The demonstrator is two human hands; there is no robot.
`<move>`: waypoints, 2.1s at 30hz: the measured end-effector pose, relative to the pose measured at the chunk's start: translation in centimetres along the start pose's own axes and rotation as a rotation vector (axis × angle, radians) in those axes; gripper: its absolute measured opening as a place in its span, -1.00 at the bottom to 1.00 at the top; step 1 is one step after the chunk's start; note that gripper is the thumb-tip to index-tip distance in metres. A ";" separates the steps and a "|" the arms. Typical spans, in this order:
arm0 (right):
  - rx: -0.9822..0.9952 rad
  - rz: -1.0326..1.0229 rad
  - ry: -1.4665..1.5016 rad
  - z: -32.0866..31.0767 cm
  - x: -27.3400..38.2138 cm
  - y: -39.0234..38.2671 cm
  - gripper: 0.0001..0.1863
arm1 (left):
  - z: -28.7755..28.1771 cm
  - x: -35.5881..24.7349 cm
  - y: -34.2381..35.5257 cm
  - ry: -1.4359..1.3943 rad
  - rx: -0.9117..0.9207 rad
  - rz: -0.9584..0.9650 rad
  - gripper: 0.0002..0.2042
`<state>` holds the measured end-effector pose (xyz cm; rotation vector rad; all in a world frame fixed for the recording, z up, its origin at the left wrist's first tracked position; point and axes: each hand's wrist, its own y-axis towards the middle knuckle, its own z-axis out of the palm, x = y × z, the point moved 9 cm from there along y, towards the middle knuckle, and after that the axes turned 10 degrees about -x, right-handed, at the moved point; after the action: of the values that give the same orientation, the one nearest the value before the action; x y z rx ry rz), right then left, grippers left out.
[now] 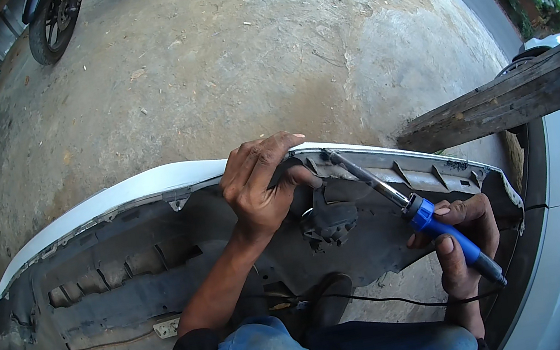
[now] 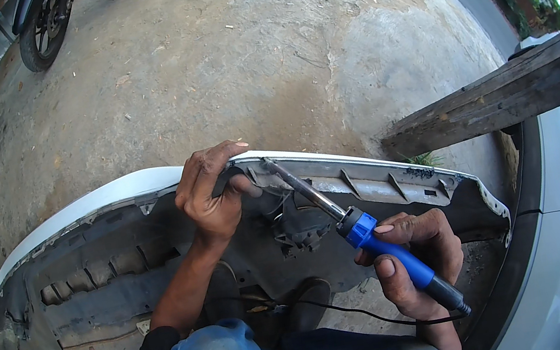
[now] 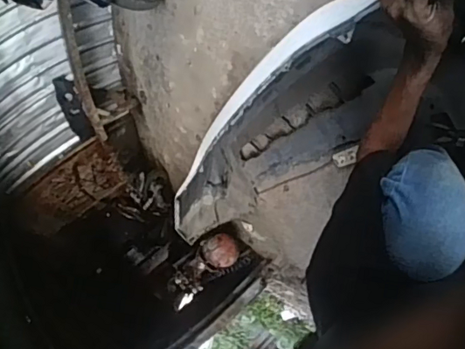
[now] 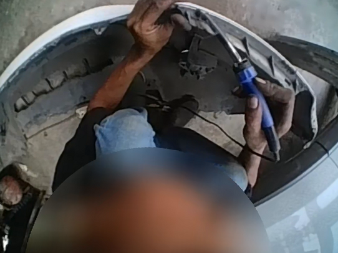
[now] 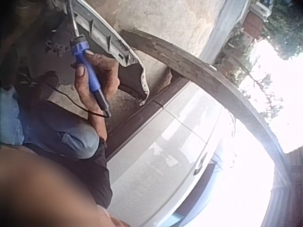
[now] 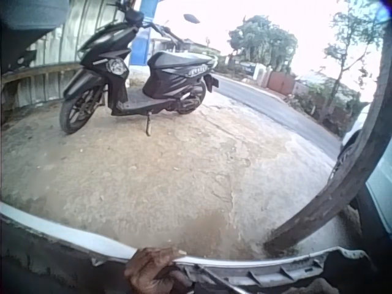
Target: Repairing a plastic car bumper by using a soldering iron to fuse a joint or crack.
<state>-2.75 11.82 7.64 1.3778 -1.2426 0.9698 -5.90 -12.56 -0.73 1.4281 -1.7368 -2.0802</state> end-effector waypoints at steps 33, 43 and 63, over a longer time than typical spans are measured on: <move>-0.016 -0.026 -0.008 -0.2 0.0 0.1 -0.62 | -0.1 0.0 0.0 -0.021 -0.009 -0.008 -0.58; -0.029 0.035 0.003 0.1 -0.4 0.0 -0.60 | -0.1 0.2 -0.2 -0.012 -0.006 -0.005 -0.57; 0.010 0.015 0.021 0.6 -0.1 0.2 -0.62 | -0.2 0.0 0.0 -0.014 0.000 -0.011 -0.58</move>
<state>-3.01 11.22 7.44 1.3642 -1.2359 0.9999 -5.79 -12.71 -0.71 1.4297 -1.7382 -2.1012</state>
